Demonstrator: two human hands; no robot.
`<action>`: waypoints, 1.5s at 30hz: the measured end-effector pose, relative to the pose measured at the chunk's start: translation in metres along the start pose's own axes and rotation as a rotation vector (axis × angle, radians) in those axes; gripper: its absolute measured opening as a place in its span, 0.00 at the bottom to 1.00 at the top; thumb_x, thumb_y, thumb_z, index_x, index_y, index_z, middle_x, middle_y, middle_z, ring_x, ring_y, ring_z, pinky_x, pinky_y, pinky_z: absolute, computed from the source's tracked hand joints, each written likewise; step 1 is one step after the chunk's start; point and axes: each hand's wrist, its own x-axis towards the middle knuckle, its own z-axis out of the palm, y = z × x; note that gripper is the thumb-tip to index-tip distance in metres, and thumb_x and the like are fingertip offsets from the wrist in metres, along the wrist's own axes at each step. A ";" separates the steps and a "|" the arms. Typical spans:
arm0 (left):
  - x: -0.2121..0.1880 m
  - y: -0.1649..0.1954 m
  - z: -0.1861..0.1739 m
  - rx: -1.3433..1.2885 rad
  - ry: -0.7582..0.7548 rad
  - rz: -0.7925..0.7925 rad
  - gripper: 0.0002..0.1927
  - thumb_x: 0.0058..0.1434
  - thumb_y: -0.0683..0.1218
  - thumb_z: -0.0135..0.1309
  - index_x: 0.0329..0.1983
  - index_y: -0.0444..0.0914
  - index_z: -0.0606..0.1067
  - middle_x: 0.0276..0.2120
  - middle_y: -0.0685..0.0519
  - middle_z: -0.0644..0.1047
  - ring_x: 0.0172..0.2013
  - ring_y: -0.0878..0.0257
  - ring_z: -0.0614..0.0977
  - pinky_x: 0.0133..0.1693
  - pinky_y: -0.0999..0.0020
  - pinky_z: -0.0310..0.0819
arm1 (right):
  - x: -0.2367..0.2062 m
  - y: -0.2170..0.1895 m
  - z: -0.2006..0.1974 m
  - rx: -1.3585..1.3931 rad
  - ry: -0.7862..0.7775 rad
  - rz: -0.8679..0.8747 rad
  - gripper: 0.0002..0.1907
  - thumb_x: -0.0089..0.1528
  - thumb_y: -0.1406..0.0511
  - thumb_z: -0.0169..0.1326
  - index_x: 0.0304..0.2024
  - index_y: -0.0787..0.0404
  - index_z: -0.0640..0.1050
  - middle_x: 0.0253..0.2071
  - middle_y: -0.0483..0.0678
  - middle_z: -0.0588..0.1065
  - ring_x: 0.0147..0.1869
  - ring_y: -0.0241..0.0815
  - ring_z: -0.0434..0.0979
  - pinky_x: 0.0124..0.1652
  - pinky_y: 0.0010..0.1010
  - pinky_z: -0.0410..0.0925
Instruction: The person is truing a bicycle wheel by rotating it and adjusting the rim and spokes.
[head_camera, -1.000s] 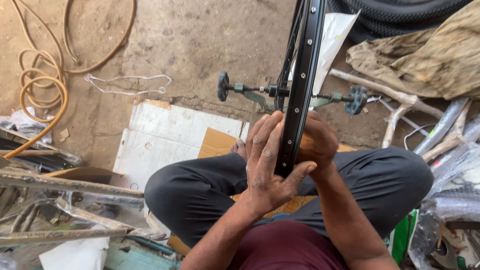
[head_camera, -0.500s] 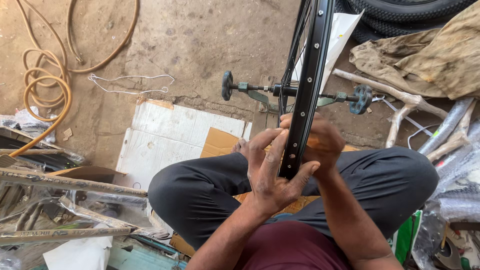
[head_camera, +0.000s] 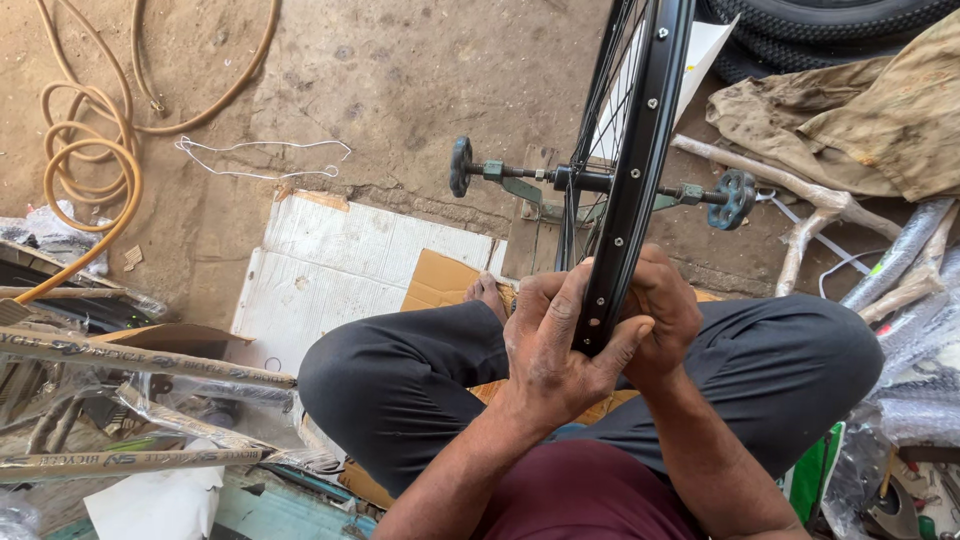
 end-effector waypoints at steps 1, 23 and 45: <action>0.000 0.001 0.000 -0.011 0.008 -0.011 0.38 0.64 0.54 0.69 0.68 0.29 0.67 0.47 0.50 0.73 0.45 0.62 0.76 0.40 0.72 0.78 | 0.000 -0.002 -0.001 -0.037 0.016 0.000 0.26 0.71 0.48 0.50 0.51 0.65 0.76 0.42 0.46 0.75 0.38 0.30 0.74 0.35 0.20 0.68; 0.017 0.015 -0.006 -0.065 -0.023 -0.149 0.38 0.64 0.57 0.66 0.69 0.31 0.68 0.44 0.49 0.73 0.36 0.67 0.79 0.34 0.75 0.80 | 0.010 0.005 -0.021 0.331 -0.108 0.203 0.21 0.72 0.55 0.56 0.55 0.67 0.75 0.48 0.46 0.76 0.46 0.31 0.76 0.44 0.22 0.72; 0.020 0.009 -0.003 -0.101 -0.077 -0.110 0.35 0.63 0.56 0.67 0.68 0.34 0.71 0.28 0.57 0.71 0.32 0.64 0.74 0.36 0.69 0.72 | 0.015 0.028 -0.014 0.365 0.308 0.342 0.15 0.73 0.58 0.56 0.46 0.65 0.79 0.31 0.41 0.72 0.32 0.29 0.68 0.33 0.21 0.64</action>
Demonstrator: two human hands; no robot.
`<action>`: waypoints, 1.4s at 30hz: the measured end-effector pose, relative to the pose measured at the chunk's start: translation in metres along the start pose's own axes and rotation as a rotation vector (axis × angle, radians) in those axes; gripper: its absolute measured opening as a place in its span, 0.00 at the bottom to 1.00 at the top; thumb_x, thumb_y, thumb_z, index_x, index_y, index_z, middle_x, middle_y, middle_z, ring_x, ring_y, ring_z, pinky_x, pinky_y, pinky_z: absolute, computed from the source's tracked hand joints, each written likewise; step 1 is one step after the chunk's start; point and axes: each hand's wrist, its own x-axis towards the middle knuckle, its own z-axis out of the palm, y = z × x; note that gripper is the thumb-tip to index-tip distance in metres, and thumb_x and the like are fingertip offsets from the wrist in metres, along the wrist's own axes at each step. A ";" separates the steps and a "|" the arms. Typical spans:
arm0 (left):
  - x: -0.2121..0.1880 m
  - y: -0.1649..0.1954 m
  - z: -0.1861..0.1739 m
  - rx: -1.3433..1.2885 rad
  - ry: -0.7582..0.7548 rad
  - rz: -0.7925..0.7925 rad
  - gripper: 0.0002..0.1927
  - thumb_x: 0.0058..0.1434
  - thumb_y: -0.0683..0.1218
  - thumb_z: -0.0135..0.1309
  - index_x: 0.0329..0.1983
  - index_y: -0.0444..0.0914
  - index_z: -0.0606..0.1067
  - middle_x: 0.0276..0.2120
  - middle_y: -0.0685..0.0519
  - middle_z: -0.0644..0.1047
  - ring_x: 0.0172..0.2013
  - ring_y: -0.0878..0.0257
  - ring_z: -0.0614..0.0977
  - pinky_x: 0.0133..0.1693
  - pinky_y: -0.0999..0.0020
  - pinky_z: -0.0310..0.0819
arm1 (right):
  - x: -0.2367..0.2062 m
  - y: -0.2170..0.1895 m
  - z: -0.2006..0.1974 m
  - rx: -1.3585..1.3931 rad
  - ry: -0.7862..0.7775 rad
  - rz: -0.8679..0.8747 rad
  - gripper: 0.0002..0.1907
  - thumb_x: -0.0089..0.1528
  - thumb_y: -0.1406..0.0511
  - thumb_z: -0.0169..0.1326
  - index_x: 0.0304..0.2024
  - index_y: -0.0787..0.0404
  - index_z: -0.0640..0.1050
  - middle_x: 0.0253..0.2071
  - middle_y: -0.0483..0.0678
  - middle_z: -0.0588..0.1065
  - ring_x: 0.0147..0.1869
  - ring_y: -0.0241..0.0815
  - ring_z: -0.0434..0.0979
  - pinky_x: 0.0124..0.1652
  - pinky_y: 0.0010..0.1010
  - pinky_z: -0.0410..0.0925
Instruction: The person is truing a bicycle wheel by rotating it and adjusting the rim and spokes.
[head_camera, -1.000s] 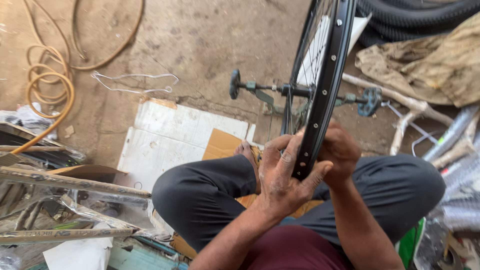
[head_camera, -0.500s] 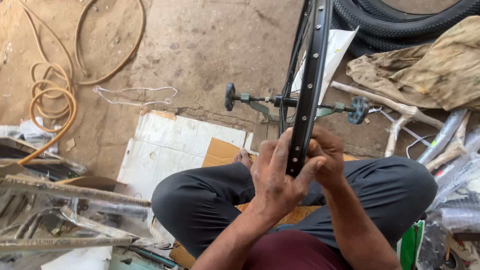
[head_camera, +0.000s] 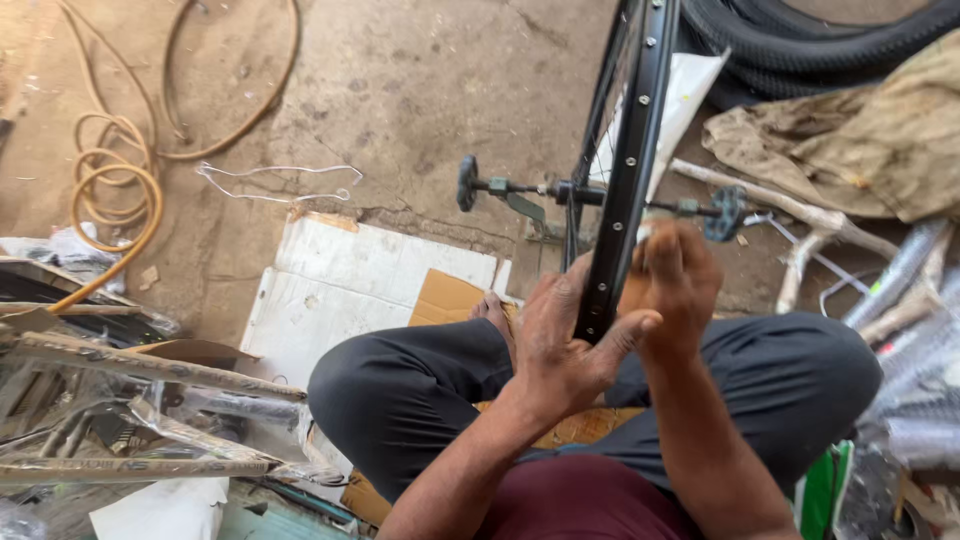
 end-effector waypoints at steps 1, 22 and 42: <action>-0.002 0.000 0.001 0.002 0.020 0.022 0.35 0.64 0.55 0.67 0.68 0.34 0.70 0.29 0.58 0.72 0.31 0.65 0.74 0.36 0.70 0.72 | 0.010 0.000 -0.002 -0.041 -0.017 -0.038 0.14 0.73 0.59 0.56 0.46 0.65 0.79 0.32 0.41 0.73 0.34 0.30 0.70 0.36 0.22 0.67; -0.009 -0.001 -0.002 0.098 0.053 0.061 0.40 0.61 0.48 0.70 0.68 0.26 0.64 0.32 0.52 0.74 0.30 0.65 0.75 0.31 0.71 0.73 | 0.042 -0.002 0.002 0.091 -0.548 -0.196 0.15 0.75 0.59 0.53 0.48 0.65 0.81 0.48 0.56 0.79 0.54 0.43 0.81 0.56 0.35 0.74; -0.016 -0.008 0.004 0.008 0.061 0.136 0.40 0.69 0.44 0.66 0.75 0.28 0.56 0.40 0.48 0.79 0.33 0.63 0.83 0.33 0.70 0.80 | 0.028 -0.028 0.025 -0.447 -0.285 -0.569 0.17 0.61 0.65 0.68 0.42 0.65 0.73 0.47 0.52 0.78 0.50 0.41 0.81 0.48 0.34 0.77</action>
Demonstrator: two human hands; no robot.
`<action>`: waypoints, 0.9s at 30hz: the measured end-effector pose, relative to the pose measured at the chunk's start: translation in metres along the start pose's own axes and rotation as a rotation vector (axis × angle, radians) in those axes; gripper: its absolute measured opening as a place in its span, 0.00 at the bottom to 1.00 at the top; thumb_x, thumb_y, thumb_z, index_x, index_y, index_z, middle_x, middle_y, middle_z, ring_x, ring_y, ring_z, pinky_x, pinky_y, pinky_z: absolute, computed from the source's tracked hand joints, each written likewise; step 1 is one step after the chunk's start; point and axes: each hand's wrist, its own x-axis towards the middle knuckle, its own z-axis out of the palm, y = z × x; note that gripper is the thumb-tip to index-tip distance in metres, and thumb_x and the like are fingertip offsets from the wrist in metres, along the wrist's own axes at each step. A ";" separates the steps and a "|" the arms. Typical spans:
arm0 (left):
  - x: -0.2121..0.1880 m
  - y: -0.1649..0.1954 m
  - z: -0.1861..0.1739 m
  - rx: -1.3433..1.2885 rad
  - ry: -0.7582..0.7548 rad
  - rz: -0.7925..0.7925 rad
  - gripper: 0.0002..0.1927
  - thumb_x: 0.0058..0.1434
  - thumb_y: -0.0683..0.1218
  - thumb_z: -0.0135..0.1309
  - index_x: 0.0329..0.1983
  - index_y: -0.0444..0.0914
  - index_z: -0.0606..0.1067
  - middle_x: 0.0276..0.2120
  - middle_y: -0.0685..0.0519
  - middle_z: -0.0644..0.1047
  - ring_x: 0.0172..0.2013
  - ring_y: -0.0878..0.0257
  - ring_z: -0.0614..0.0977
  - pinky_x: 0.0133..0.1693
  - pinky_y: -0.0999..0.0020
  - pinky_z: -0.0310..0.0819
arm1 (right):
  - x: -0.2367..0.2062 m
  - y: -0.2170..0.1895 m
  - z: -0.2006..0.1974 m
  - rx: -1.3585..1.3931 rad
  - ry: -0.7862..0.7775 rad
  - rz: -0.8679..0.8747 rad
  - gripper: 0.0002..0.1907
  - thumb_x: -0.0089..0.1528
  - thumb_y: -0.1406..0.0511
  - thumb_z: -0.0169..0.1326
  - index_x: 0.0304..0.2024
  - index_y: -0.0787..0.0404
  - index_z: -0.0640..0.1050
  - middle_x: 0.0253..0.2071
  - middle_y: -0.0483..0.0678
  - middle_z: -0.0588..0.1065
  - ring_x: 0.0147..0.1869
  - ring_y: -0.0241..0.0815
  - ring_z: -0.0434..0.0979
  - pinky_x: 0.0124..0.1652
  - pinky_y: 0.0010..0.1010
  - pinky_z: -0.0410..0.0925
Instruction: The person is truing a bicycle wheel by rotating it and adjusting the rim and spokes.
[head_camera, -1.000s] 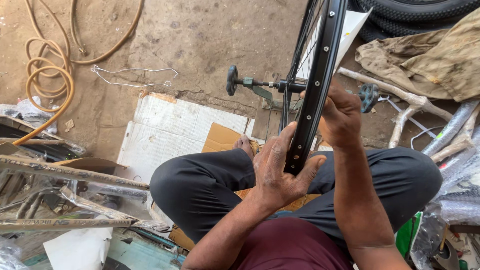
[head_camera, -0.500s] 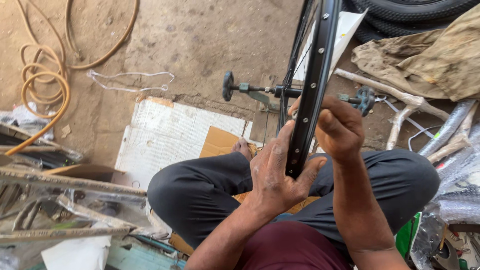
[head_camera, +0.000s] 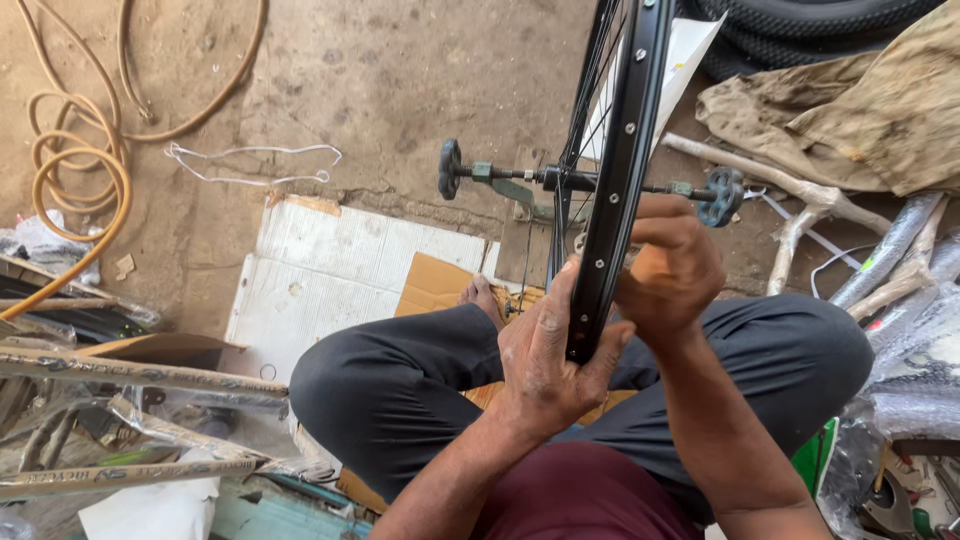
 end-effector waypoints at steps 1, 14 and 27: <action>-0.001 -0.001 0.001 -0.007 0.001 0.008 0.41 0.69 0.45 0.66 0.75 0.28 0.55 0.39 0.49 0.79 0.33 0.63 0.83 0.33 0.70 0.80 | 0.003 0.002 0.005 -0.117 0.045 -0.084 0.16 0.59 0.66 0.70 0.38 0.65 0.74 0.44 0.52 0.79 0.47 0.40 0.81 0.44 0.32 0.77; 0.003 0.006 -0.006 0.188 0.053 0.046 0.39 0.66 0.51 0.67 0.70 0.27 0.62 0.34 0.54 0.73 0.33 0.64 0.74 0.31 0.71 0.72 | -0.008 0.011 -0.007 0.154 -0.197 0.138 0.11 0.59 0.68 0.69 0.35 0.64 0.77 0.45 0.54 0.80 0.48 0.38 0.82 0.44 0.29 0.77; 0.013 0.008 -0.008 0.031 -0.029 -0.015 0.41 0.69 0.49 0.65 0.74 0.25 0.57 0.35 0.52 0.76 0.35 0.65 0.81 0.33 0.73 0.78 | -0.022 0.007 0.006 0.066 0.029 0.172 0.10 0.69 0.73 0.58 0.53 0.66 0.79 0.55 0.57 0.79 0.56 0.42 0.82 0.53 0.27 0.76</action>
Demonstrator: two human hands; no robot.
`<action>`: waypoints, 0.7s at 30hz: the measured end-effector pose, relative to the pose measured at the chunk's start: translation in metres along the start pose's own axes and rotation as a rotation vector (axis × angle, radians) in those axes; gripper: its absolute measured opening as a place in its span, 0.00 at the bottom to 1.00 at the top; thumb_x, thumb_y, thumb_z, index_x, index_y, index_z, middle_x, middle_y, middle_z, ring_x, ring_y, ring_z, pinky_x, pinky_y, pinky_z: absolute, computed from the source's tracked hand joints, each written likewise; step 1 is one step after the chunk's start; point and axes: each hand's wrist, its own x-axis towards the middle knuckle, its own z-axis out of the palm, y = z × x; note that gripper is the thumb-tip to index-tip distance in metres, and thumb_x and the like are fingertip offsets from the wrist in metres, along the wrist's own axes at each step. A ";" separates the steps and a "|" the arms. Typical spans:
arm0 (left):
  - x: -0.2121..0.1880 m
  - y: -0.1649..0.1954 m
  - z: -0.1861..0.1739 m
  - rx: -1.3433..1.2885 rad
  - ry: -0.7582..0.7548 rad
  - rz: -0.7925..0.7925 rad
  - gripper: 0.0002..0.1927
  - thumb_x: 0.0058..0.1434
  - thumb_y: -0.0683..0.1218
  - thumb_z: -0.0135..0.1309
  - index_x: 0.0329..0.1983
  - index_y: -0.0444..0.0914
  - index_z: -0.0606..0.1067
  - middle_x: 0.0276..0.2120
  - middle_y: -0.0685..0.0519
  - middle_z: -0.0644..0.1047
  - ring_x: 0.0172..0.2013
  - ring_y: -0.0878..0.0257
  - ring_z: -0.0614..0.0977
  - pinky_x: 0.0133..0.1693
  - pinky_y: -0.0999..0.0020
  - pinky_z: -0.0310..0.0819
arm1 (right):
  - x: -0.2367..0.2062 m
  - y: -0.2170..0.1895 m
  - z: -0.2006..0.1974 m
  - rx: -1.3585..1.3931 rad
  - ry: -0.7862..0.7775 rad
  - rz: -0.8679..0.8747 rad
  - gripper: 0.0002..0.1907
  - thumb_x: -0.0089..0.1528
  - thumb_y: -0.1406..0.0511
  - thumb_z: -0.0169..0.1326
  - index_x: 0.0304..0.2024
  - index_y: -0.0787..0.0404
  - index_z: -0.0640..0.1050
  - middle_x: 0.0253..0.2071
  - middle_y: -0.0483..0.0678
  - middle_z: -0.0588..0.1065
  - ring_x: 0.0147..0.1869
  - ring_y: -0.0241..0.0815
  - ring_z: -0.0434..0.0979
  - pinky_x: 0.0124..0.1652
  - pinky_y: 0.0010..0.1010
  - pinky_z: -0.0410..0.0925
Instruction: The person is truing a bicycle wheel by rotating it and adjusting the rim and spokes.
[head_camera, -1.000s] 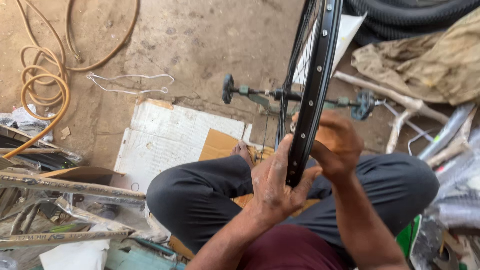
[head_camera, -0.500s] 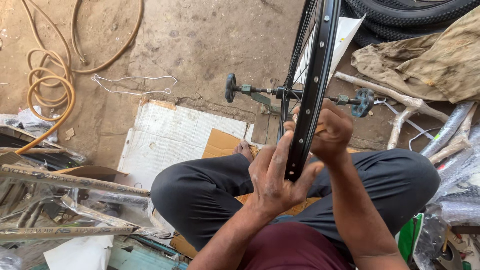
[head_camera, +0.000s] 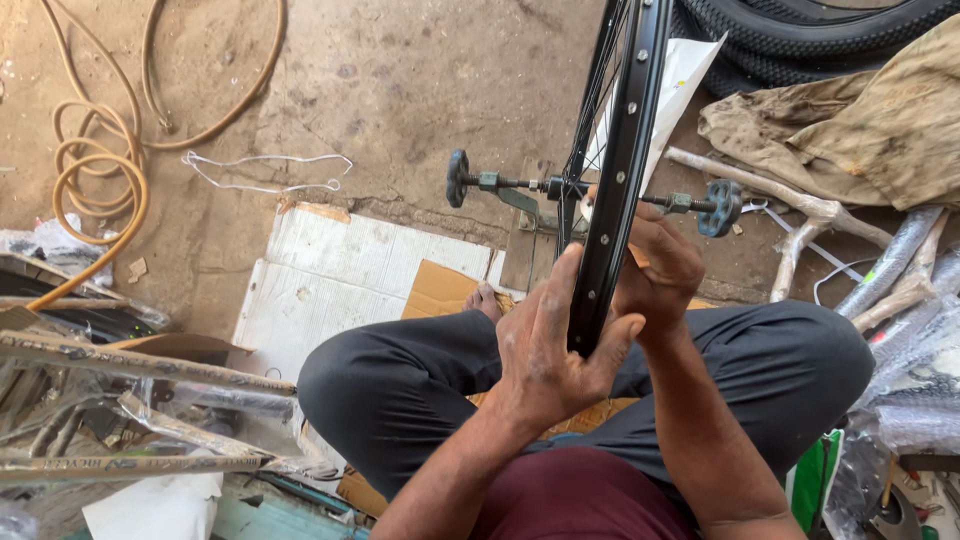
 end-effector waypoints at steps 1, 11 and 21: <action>0.001 0.001 0.000 0.020 0.006 0.005 0.41 0.68 0.49 0.65 0.74 0.26 0.57 0.36 0.50 0.76 0.34 0.64 0.81 0.34 0.72 0.78 | 0.000 -0.003 0.000 -0.031 0.013 0.016 0.11 0.69 0.73 0.57 0.54 0.67 0.79 0.55 0.57 0.79 0.57 0.42 0.82 0.53 0.28 0.76; 0.001 -0.004 0.006 -0.032 -0.046 -0.067 0.42 0.67 0.46 0.65 0.74 0.27 0.54 0.31 0.54 0.78 0.29 0.67 0.83 0.34 0.72 0.80 | 0.019 -0.003 -0.008 0.615 -0.259 0.112 0.17 0.74 0.67 0.51 0.64 0.64 0.74 0.60 0.58 0.76 0.62 0.46 0.78 0.60 0.36 0.74; -0.005 -0.014 0.012 0.006 0.029 0.042 0.43 0.71 0.52 0.63 0.77 0.29 0.53 0.42 0.41 0.80 0.33 0.64 0.86 0.34 0.74 0.83 | 0.007 0.003 0.009 0.196 -0.036 0.135 0.10 0.72 0.70 0.52 0.54 0.67 0.74 0.47 0.56 0.81 0.42 0.38 0.76 0.45 0.31 0.73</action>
